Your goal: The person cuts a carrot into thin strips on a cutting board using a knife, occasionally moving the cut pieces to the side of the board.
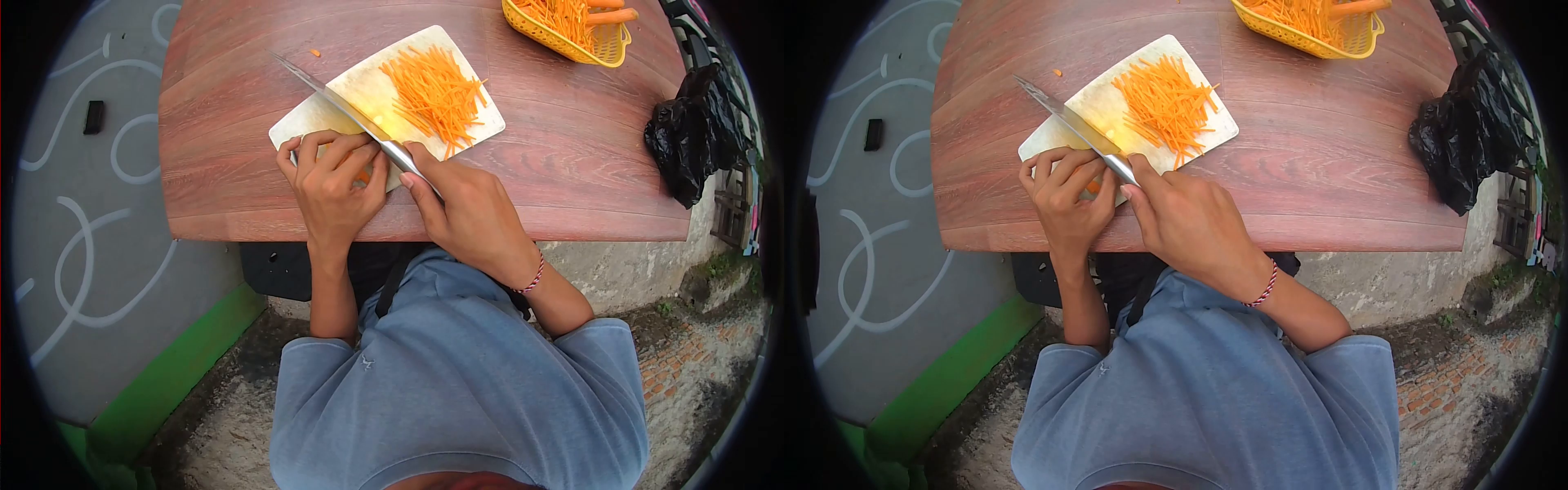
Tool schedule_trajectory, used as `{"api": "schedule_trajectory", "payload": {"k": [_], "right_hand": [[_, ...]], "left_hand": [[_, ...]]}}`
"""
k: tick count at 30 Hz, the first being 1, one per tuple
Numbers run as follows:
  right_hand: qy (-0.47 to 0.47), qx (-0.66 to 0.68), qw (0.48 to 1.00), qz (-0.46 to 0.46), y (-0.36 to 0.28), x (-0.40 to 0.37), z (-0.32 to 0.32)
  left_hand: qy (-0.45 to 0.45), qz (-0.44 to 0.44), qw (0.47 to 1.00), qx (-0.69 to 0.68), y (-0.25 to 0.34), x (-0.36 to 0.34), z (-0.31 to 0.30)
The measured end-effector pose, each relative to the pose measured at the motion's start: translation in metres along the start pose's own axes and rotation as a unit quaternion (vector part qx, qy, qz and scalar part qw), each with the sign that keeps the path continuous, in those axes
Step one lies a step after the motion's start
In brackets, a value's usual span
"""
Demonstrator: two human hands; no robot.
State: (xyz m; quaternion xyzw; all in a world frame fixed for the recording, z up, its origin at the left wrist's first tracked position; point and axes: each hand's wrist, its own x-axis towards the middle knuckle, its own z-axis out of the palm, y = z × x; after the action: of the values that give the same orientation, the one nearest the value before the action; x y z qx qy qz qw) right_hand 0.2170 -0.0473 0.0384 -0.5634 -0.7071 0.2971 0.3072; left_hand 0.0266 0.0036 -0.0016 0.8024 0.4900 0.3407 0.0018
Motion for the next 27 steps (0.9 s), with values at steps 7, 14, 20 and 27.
{"api": "schedule_trajectory", "payload": {"k": [7,14,20,27], "right_hand": [[0.01,0.086,0.995,0.045,0.006,-0.018,-0.023],[0.01,0.118,0.993,0.017,0.004,-0.019,-0.02],[-0.016,0.088,0.995,0.04,0.002,-0.022,-0.025],[-0.027,-0.016,0.999,0.028,-0.011,-0.028,-0.023]], "left_hand": [[0.017,0.01,1.0,-0.006,0.003,0.002,0.0],[0.021,0.01,1.0,-0.012,0.002,0.001,0.0],[0.023,0.005,1.0,-0.019,0.0,0.0,0.002],[0.009,0.001,1.0,-0.02,-0.002,-0.001,0.001]]}}
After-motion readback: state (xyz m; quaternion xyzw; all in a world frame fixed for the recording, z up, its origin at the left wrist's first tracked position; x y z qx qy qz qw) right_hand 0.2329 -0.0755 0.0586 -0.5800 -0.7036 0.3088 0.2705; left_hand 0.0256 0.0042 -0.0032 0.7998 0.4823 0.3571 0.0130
